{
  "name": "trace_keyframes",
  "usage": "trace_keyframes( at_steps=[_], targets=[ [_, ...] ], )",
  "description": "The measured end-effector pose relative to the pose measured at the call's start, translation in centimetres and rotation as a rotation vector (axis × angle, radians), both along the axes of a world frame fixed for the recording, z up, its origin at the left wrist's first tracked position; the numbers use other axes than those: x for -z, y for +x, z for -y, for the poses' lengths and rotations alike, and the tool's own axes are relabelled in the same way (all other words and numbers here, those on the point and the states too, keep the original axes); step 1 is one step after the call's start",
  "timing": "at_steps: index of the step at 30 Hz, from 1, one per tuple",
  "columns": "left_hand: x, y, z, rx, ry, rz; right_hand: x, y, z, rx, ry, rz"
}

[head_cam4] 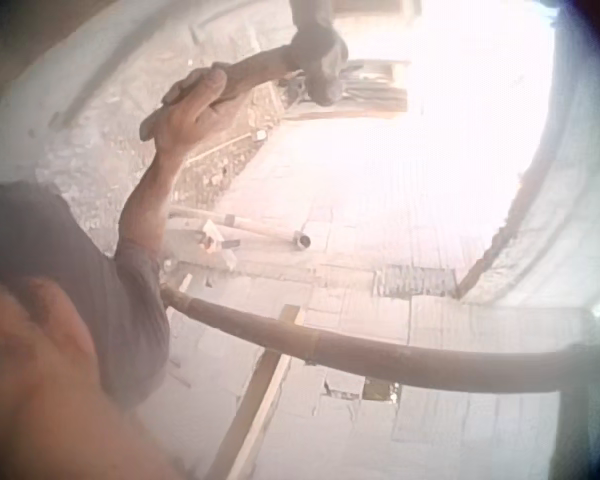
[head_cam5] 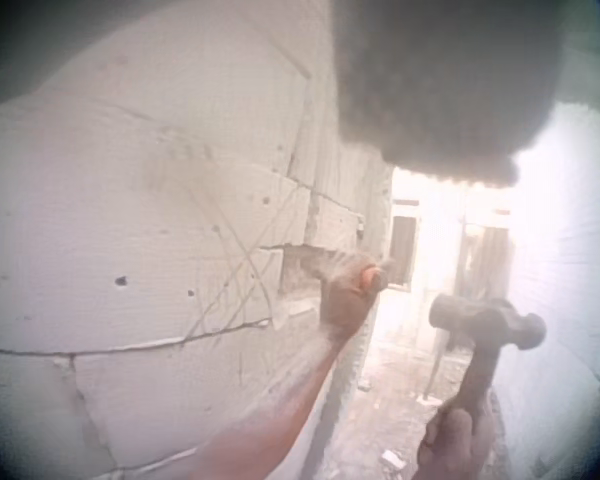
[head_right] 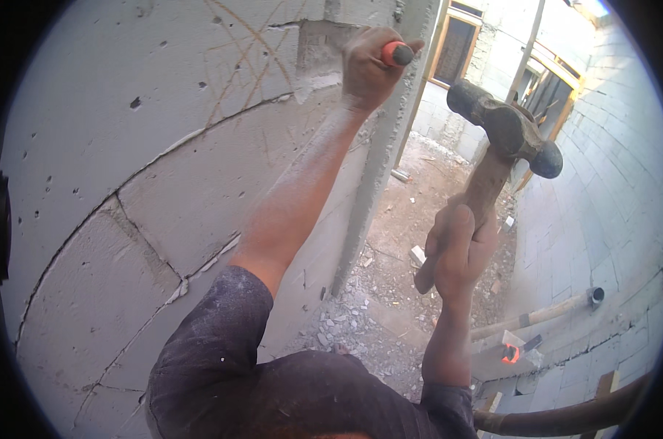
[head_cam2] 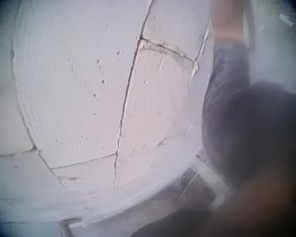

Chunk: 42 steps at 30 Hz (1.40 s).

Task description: The person uses a hammer and a chisel to chip away at a concrete block wall in an active work zone.

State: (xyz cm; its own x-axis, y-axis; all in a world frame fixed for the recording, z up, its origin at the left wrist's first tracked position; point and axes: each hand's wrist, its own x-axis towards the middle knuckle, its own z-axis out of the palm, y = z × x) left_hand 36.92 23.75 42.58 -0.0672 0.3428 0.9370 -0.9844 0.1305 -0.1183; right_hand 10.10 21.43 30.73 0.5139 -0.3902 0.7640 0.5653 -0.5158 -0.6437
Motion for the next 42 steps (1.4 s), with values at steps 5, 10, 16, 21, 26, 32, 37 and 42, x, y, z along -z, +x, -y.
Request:
trace_keyframes(
  at_steps=[5, 10, 16, 21, 26, 32, 37, 42],
  targets=[
    [-0.3, -0.6, 0.3, 0.077, -0.04, -0.074, -0.7, 0.6, -2.1, 0.171, -0.079, 0.264],
    [-0.9, -0.6, -1.2, 0.165, -0.049, -0.1, -3.6, 4.1, -3.6, 0.115, -0.185, 0.585],
    [-0.3, 1.5, -2.7, 0.225, -0.035, -0.144, -6.2, 5.2, -4.9, 0.408, -0.292, -0.126],
    [-0.6, 0.7, -1.8, 0.29, -0.022, -0.154, -4.4, 6.1, -3.1, 0.393, -0.386, 0.331],
    [0.1, 2.8, -2.7, 0.239, -0.012, -0.136, -7.2, 5.0, -4.6, 0.547, -0.512, -0.159],
    [0.6, 0.6, -2.8, 0.364, 0.0, -0.227, -6.1, 1.9, -4.3, 0.212, -0.311, 0.395],
    [0.4, 1.1, -3.8, 0.376, 0.019, -0.223, -7.5, 3.2, -2.8, 0.436, -0.476, 0.253],
    [0.0, 3.7, -3.5, 0.422, -0.031, -0.244, -6.3, 6.2, -4.8, 0.526, -0.764, 0.193]
  ],
)
